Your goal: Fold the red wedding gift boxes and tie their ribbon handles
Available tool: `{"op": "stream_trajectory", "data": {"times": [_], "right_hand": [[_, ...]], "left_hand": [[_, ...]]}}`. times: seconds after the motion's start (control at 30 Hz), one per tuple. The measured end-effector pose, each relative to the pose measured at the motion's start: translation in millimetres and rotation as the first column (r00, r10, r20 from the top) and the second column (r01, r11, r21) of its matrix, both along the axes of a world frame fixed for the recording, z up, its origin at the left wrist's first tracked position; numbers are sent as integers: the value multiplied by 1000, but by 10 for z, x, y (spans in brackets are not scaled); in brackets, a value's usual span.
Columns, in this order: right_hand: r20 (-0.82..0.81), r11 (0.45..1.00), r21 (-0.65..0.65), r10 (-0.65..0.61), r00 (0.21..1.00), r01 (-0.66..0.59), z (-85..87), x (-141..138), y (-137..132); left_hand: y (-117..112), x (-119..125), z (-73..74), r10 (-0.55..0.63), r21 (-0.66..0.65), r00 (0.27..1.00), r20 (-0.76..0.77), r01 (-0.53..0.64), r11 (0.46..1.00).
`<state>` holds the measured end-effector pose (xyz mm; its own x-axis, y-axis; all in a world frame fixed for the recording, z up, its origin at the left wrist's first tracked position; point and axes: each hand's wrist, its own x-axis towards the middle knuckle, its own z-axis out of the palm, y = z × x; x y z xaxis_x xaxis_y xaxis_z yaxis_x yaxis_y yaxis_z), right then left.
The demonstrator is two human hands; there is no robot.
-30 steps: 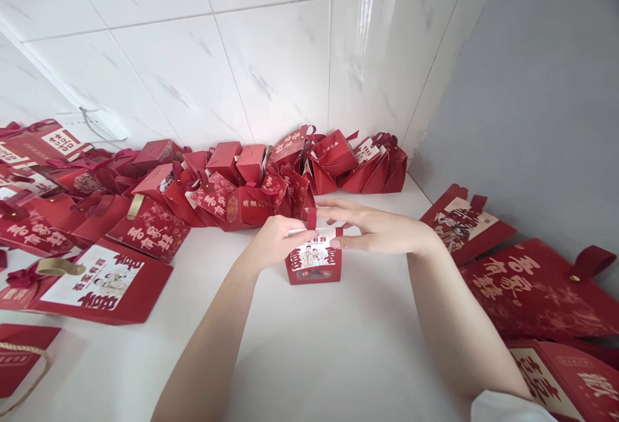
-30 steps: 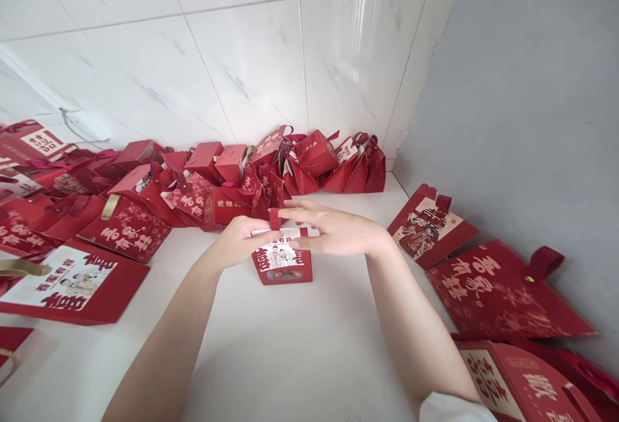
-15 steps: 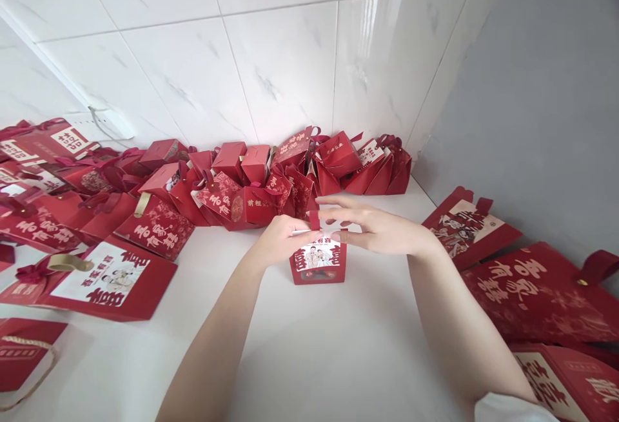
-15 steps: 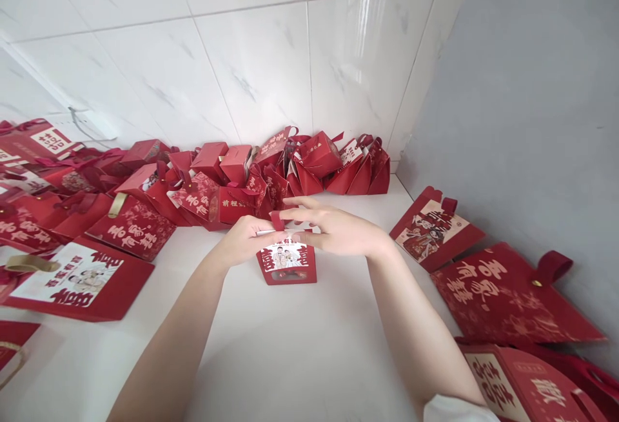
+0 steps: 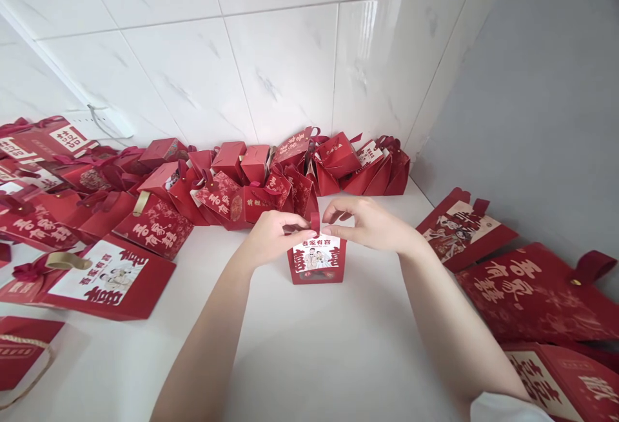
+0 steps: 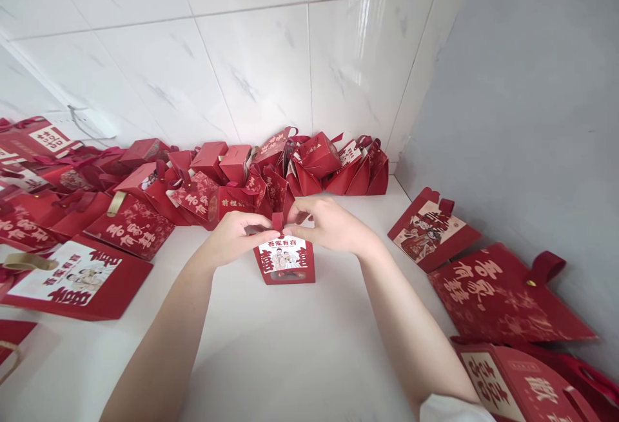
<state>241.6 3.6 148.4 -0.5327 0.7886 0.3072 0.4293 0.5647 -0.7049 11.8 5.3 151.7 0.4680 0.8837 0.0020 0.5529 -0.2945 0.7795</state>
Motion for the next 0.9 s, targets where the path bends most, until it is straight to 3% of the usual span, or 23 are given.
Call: {"op": "stream_trajectory", "data": {"times": [0.17,0.37,0.67,0.9], "right_hand": [[64,996,79,-55,996,50,-98,-109,22],[53,989,140,-45,998,38,-95,-135,4],[16,995,102,9,1000,-11,-108,-112,48],[-85,1000,-21,-17,996,16,-20,-141,-13]], "left_hand": [[-7,35,-21,42,105,999,27,-44,993],[5,59,-39,67,166,997,49,-75,983],[22,42,-48,72,115,995,68,-79,990],[6,-20,0,20,-66,997,70,-15,998]]}}
